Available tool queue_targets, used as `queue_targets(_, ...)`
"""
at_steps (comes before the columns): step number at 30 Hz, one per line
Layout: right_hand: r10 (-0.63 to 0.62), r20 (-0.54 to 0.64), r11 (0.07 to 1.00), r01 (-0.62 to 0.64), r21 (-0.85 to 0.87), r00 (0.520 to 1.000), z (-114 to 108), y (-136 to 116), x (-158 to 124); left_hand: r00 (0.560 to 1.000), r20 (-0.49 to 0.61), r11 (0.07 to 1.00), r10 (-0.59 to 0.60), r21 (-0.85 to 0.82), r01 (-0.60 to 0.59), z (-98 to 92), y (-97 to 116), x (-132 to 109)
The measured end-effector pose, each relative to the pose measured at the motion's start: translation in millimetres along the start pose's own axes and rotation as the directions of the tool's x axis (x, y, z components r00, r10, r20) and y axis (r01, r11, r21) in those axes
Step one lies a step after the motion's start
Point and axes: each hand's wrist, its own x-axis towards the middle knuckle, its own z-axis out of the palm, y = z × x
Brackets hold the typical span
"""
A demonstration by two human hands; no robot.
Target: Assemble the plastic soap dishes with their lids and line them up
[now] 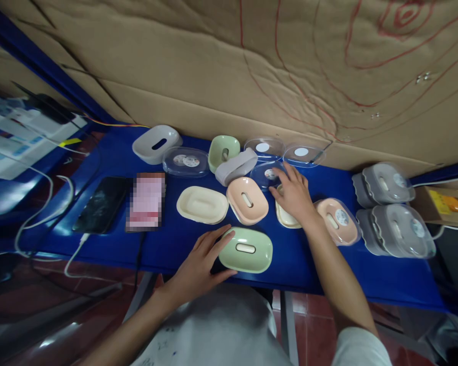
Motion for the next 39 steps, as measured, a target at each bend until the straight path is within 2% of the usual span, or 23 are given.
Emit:
queue_targets(3,-0.106,0.185,0.992,0.116,-0.046,0.977,-0.6,3.2,23.5,1.0,-0.003,1.0,-0.021,0.0,0.021,-0.2,0.5,-0.5)
queue_targets(5,-0.108,0.239,0.991,0.125,-0.054,0.965,-2.8,13.2,34.7,1.0,-0.003,0.999,-0.031,-0.011,0.031,-0.9,1.0,-0.8)
queue_targets(9,-0.126,0.235,0.989,0.142,-0.051,0.964,-3.9,34.0,50.7,0.999,0.004,0.998,-0.038,-0.041,0.038,-3.7,1.2,-1.4)
queue_targets(13,-0.145,0.199,0.987,0.129,0.093,0.969,-9.9,35.3,49.7,0.998,0.038,0.996,-0.052,-0.075,0.054,-6.2,-0.1,-2.3)
queue_targets(15,-0.14,0.096,0.983,0.127,0.136,0.985,-19.5,26.3,33.6,0.996,0.049,0.994,-0.068,-0.085,0.072,-6.0,-0.6,-2.3)
queue_targets(18,-0.145,-0.047,0.978,0.15,0.141,0.988,-35.3,1.9,-14.1,0.995,0.054,0.992,-0.079,-0.093,0.084,-4.2,-0.7,-1.2)
queue_targets(20,-0.186,-0.011,0.974,0.186,0.132,0.983,-39.4,-20.0,-55.5,0.995,0.046,0.99,-0.088,-0.104,0.092,-2.8,-0.5,0.0)
queue_targets(23,-0.278,0.048,0.955,0.27,0.119,0.96,-29.7,-55.9,-112.7,0.996,0.011,0.989,-0.091,-0.117,0.091,-1.1,-0.4,1.2)
queue_targets(26,-0.287,0.085,0.957,0.281,0.072,0.954,-9.5,-87.4,-145.8,0.996,-0.005,0.99,-0.087,-0.111,0.086,-0.4,-0.8,1.5)
queue_targets(29,-0.265,0.062,0.964,0.263,0.044,0.962,6.3,-107.6,-153.6,0.996,0.004,0.992,-0.092,-0.091,0.092,-0.6,-1.4,1.4)
queue_targets(32,-0.251,0.026,0.968,0.25,0.029,0.968,11.8,-114.2,-149.8,0.997,0.006,0.993,-0.08,-0.089,0.08,-0.8,-1.9,1.3)
queue_targets(39,-0.292,0.021,0.955,0.291,0.054,0.956,13.2,-95.8,-144.9,0.997,0.016,0.993,-0.071,-0.097,0.073,0.1,-1.5,1.0)
